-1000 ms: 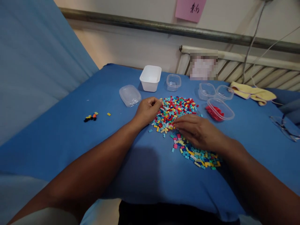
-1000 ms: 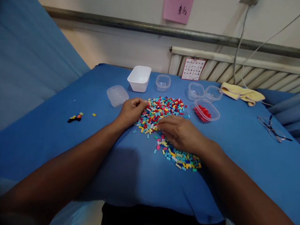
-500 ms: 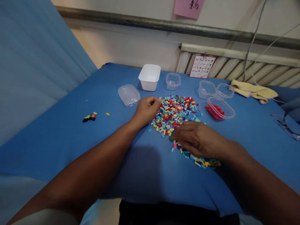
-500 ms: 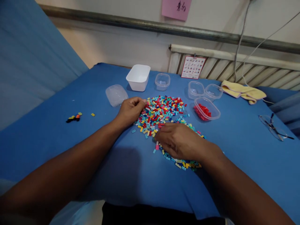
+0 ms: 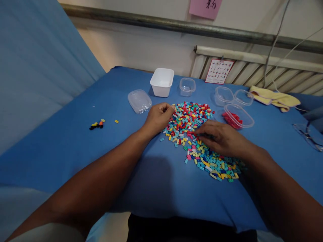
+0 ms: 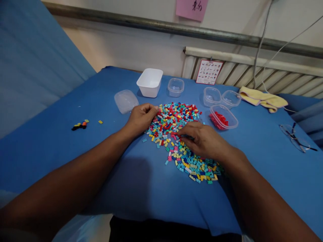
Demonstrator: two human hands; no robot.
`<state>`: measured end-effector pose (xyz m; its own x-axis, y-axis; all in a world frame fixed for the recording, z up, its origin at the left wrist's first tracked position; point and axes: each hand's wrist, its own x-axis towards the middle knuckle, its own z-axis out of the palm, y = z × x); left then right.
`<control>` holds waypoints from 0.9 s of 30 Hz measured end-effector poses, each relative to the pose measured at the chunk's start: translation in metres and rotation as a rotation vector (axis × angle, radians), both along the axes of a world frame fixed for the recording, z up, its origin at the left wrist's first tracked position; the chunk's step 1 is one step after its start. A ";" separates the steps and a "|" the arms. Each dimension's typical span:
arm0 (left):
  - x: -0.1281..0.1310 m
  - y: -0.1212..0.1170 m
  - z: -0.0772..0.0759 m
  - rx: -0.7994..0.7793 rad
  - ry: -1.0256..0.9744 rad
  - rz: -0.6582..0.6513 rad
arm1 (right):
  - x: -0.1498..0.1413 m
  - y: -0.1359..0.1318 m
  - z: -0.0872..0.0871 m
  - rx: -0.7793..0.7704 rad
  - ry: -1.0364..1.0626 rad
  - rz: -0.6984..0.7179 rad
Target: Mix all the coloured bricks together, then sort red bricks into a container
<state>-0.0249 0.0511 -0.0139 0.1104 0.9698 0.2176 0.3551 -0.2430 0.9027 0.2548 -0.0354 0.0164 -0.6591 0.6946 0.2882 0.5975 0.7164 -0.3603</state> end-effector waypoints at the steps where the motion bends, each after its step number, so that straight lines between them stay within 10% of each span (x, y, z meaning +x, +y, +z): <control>1: 0.000 0.000 0.000 0.003 -0.001 -0.002 | 0.000 0.000 -0.001 -0.017 -0.018 0.016; 13: 0.000 0.003 -0.003 0.015 0.007 0.013 | 0.004 -0.004 0.007 -0.176 -0.111 0.028; 27: 0.000 0.003 -0.002 0.036 0.031 0.024 | -0.020 0.002 -0.009 -0.012 -0.122 -0.125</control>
<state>-0.0247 0.0543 -0.0162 0.0947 0.9638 0.2493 0.3886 -0.2663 0.8821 0.2347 -0.0331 0.0072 -0.5971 0.7763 0.2024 0.7213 0.6299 -0.2881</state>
